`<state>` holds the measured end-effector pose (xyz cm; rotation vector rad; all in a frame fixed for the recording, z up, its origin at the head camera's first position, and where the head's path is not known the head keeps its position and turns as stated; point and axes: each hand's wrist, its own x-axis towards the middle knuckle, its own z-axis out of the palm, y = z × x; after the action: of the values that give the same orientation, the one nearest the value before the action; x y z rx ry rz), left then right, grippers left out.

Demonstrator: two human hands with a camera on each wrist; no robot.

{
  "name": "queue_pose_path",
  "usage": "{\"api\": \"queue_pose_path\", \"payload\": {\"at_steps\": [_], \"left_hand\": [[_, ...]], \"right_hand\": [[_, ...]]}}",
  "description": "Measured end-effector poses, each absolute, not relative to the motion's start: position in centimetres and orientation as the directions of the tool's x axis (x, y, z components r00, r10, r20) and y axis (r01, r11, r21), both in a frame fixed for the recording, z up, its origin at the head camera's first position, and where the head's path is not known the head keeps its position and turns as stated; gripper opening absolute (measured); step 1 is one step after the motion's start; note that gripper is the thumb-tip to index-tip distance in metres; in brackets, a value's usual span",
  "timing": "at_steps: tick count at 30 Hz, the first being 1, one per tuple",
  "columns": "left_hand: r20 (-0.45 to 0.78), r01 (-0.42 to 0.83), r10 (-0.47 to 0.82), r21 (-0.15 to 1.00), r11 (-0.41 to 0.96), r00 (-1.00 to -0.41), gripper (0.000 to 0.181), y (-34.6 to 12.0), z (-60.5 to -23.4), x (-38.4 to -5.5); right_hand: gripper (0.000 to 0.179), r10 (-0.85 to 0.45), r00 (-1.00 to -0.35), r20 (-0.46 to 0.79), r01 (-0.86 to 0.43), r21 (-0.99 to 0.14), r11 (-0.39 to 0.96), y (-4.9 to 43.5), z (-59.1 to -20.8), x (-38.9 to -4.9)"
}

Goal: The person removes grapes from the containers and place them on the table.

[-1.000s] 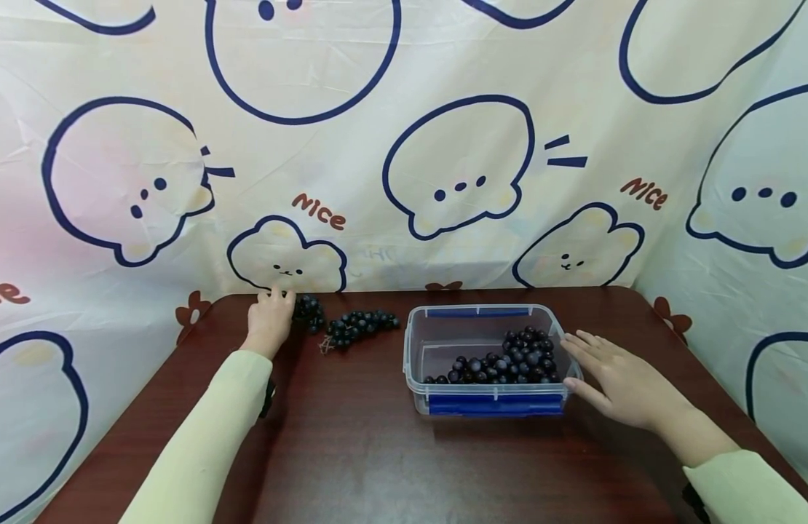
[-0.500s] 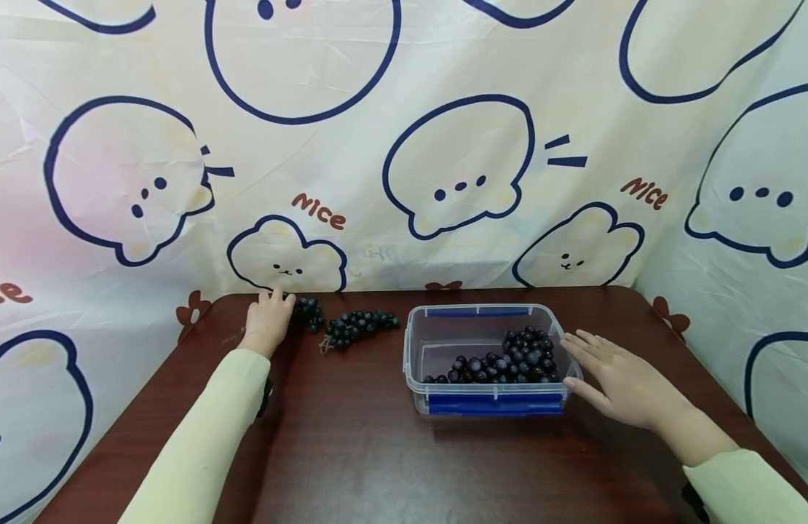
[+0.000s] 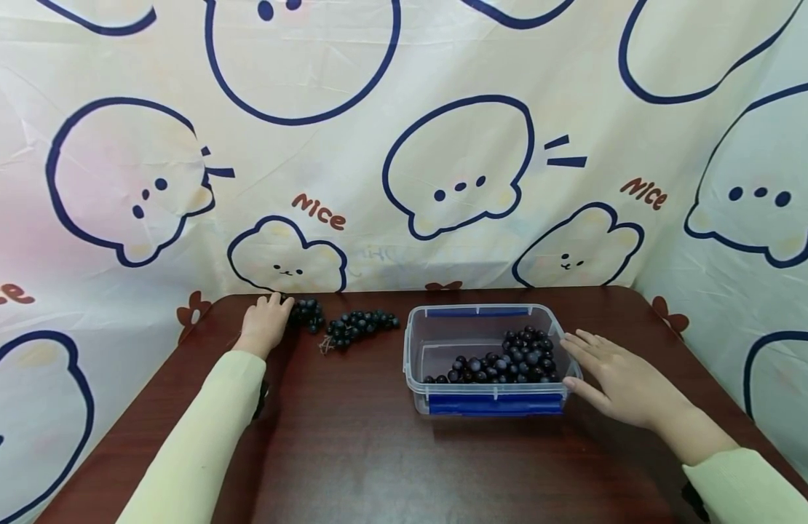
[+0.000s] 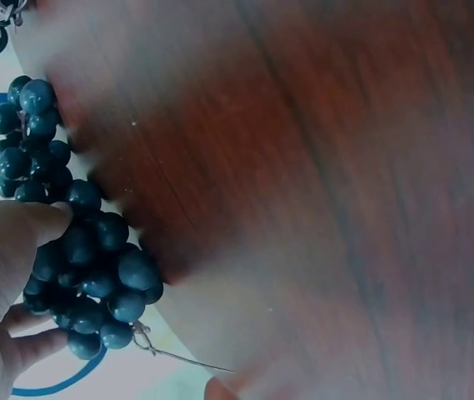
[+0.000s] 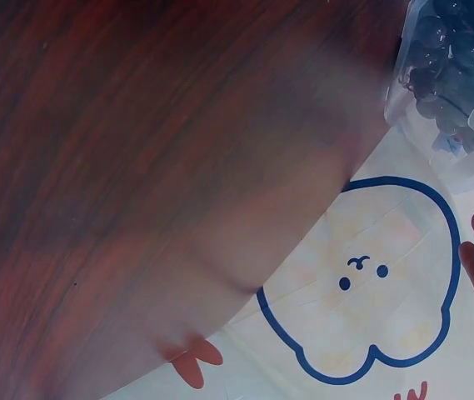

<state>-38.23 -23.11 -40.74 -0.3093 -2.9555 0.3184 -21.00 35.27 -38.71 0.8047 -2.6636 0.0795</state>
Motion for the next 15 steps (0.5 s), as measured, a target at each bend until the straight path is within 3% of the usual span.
{"api": "queue_pose_path", "payload": {"at_steps": [15], "left_hand": [[0.115, 0.171, 0.193, -0.180, 0.969, -0.974, 0.047, -23.41, -40.59, -38.32]], "right_hand": [[0.059, -0.524, -0.777, 0.349, -0.545, 0.043, 0.837, 35.34, -38.86, -21.08]]}}
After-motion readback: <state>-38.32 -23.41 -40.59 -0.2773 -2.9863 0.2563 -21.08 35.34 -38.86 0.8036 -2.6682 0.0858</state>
